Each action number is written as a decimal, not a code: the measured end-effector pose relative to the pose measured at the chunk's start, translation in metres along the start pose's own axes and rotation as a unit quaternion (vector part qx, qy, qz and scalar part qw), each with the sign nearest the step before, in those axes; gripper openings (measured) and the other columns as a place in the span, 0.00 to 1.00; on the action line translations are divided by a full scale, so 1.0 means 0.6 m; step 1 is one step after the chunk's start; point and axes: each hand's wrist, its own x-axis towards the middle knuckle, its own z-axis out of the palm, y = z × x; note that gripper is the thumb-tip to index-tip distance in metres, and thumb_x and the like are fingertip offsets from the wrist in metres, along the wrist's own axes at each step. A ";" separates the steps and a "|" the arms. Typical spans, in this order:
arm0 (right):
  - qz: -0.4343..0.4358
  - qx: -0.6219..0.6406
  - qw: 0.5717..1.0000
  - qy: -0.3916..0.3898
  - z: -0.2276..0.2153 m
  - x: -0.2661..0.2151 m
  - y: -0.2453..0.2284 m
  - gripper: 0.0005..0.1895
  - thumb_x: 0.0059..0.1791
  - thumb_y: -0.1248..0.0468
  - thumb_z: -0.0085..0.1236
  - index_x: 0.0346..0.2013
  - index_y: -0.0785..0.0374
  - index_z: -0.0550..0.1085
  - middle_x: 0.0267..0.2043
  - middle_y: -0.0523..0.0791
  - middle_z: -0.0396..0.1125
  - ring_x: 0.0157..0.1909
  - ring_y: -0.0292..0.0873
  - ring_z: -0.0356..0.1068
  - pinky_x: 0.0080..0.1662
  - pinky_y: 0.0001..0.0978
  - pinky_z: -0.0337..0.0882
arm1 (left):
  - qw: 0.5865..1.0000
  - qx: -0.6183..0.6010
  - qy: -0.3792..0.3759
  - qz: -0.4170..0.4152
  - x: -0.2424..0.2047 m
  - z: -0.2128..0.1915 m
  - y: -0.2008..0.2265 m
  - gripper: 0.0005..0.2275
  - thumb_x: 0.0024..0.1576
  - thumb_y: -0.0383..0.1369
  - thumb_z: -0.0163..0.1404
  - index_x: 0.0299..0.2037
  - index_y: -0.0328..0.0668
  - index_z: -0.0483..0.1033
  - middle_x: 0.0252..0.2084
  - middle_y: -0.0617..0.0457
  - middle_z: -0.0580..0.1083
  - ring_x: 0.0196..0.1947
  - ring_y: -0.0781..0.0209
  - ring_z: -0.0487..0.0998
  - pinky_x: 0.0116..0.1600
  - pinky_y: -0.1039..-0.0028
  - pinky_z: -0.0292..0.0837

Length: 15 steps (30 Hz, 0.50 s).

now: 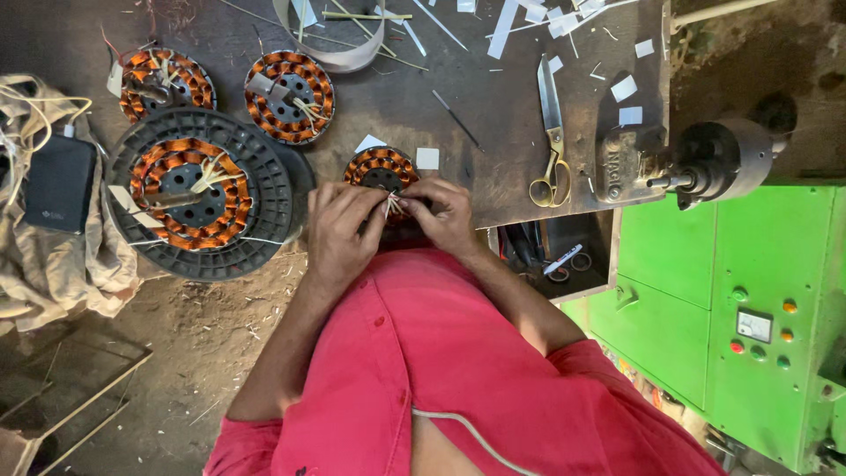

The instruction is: The person assembles small electrical components by hand, using scissors to trim wires and a marker to label paper tags. They place tags on the components and organize them on the workbench.

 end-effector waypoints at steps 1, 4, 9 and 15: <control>0.002 -0.003 1.000 0.000 -0.001 0.002 -0.007 0.08 0.47 0.76 0.63 0.40 0.69 0.78 0.40 0.50 0.75 0.41 0.44 0.77 0.44 0.33 0.75 | 1.000 0.002 -0.003 -0.001 0.003 -0.002 0.003 0.08 0.58 0.28 0.60 0.46 0.39 0.81 0.45 0.54 0.79 0.47 0.54 0.74 0.53 0.62 0.63; -0.039 -0.055 0.998 -0.004 -0.006 0.012 -0.023 0.10 0.46 0.78 0.62 0.40 0.68 0.78 0.40 0.50 0.74 0.43 0.48 0.77 0.45 0.37 0.76 | 0.999 0.037 -0.014 -0.017 0.009 -0.006 0.010 0.08 0.59 0.29 0.58 0.46 0.39 0.81 0.45 0.53 0.76 0.48 0.53 0.72 0.53 0.60 0.62; -0.187 -0.151 0.971 -0.007 -0.016 0.028 -0.040 0.15 0.41 0.78 0.64 0.41 0.66 0.77 0.44 0.50 0.73 0.45 0.52 0.75 0.46 0.43 0.77 | 0.997 0.070 -0.023 -0.027 0.015 -0.012 0.015 0.07 0.58 0.29 0.57 0.45 0.41 0.82 0.45 0.52 0.74 0.48 0.51 0.70 0.53 0.59 0.63; -0.327 -0.220 0.918 -0.037 -0.029 0.042 -0.053 0.16 0.40 0.75 0.64 0.43 0.69 0.78 0.51 0.54 0.71 0.47 0.55 0.76 0.41 0.43 0.75 | 0.992 0.108 -0.058 0.008 0.024 -0.014 0.012 0.10 0.55 0.30 0.58 0.46 0.42 0.82 0.44 0.52 0.73 0.47 0.52 0.70 0.51 0.59 0.63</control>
